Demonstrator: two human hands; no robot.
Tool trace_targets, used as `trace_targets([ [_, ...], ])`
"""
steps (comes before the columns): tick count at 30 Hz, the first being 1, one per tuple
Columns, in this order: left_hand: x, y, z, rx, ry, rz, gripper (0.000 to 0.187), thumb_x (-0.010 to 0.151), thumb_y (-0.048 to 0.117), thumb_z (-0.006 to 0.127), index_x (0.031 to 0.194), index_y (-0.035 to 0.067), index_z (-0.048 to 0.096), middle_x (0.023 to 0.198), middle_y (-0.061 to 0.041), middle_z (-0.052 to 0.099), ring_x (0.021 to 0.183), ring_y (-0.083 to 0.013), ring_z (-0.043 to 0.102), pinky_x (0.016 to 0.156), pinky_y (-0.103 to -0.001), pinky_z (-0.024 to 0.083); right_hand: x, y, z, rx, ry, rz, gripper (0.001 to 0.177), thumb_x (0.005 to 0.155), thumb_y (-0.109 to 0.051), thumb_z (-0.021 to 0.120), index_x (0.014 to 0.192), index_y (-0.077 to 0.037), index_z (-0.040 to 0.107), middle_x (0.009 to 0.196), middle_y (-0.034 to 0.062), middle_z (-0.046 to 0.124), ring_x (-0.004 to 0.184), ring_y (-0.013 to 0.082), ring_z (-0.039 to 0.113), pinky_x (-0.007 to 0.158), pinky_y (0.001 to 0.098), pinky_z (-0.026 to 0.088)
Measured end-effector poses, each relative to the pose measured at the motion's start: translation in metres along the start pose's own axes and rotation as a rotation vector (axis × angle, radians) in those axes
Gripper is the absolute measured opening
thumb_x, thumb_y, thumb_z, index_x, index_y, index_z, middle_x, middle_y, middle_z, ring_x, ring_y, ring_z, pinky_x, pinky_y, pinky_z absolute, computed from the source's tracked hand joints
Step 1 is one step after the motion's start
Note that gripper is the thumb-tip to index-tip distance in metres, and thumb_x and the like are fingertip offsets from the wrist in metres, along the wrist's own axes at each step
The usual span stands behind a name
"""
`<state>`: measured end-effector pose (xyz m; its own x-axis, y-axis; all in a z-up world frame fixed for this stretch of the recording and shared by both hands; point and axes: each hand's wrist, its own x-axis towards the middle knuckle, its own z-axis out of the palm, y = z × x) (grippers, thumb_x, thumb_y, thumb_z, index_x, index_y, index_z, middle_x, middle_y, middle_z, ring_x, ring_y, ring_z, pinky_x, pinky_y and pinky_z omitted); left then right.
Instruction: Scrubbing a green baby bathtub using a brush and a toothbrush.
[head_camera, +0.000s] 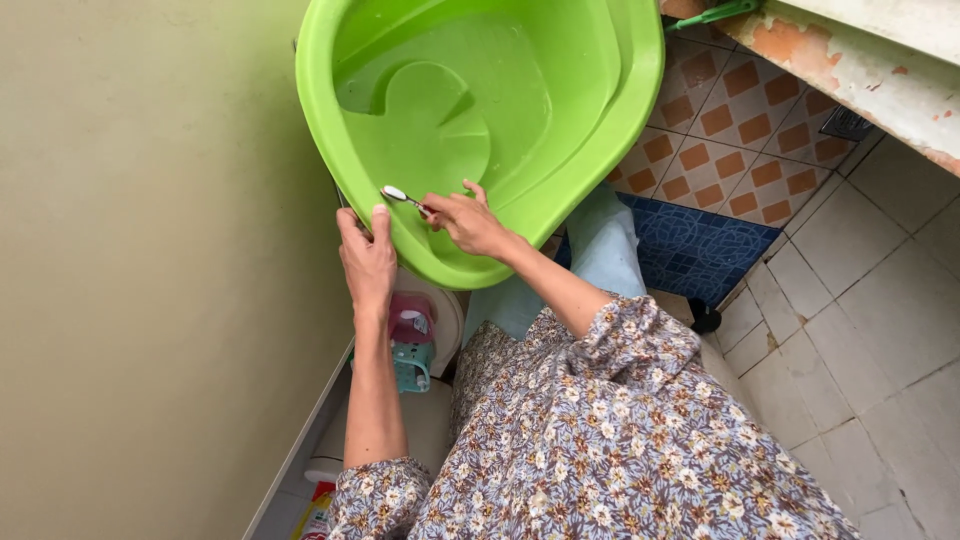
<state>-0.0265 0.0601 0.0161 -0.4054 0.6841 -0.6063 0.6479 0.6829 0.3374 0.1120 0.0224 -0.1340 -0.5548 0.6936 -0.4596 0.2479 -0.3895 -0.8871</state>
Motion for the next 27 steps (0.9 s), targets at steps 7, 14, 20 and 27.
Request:
trace_targets([
  [7,-0.003,0.002,0.002,-0.043,0.033,0.101,0.039,0.104,0.039,0.057,0.112,0.001,0.05,0.097,-0.02,0.071,0.085,-0.0323,0.07,0.079,-0.045,0.054,0.033,-0.011,-0.007,0.026,0.042,0.096,0.015,0.108,-0.02,0.045,0.115,-0.02,0.059,0.084,-0.0025,0.069,0.095,0.0166,0.067,0.122,0.0545,0.019],
  [14,0.001,-0.033,0.017,0.117,0.081,0.164,0.039,0.109,0.037,0.054,0.116,-0.001,0.048,0.109,-0.026,0.064,0.114,-0.0461,0.058,0.11,-0.059,0.029,0.004,0.004,-0.005,-0.065,-0.004,-0.082,0.022,0.098,-0.011,0.047,0.11,-0.02,0.063,0.084,-0.0051,0.071,0.096,0.0158,0.068,0.121,0.0611,0.008],
  [20,-0.004,-0.025,0.018,0.136,0.123,0.256,0.042,0.109,0.039,0.049,0.118,-0.001,0.045,0.112,-0.025,0.061,0.114,-0.052,0.056,0.126,-0.062,0.011,0.029,-0.002,-0.001,-0.083,0.039,-0.003,0.022,0.101,-0.009,0.045,0.111,-0.02,0.062,0.083,-0.0044,0.07,0.093,0.016,0.067,0.122,0.0601,0.011],
  [27,0.004,-0.041,0.018,0.103,0.077,0.25,0.041,0.114,0.041,0.041,0.117,0.0,0.046,0.11,-0.024,0.061,0.122,-0.0513,0.056,0.126,-0.061,0.007,0.008,0.0,-0.02,0.027,-0.093,-0.043,0.022,0.103,-0.01,0.043,0.112,-0.018,0.061,0.085,-0.0035,0.07,0.098,0.0161,0.069,0.119,0.0597,0.014],
])
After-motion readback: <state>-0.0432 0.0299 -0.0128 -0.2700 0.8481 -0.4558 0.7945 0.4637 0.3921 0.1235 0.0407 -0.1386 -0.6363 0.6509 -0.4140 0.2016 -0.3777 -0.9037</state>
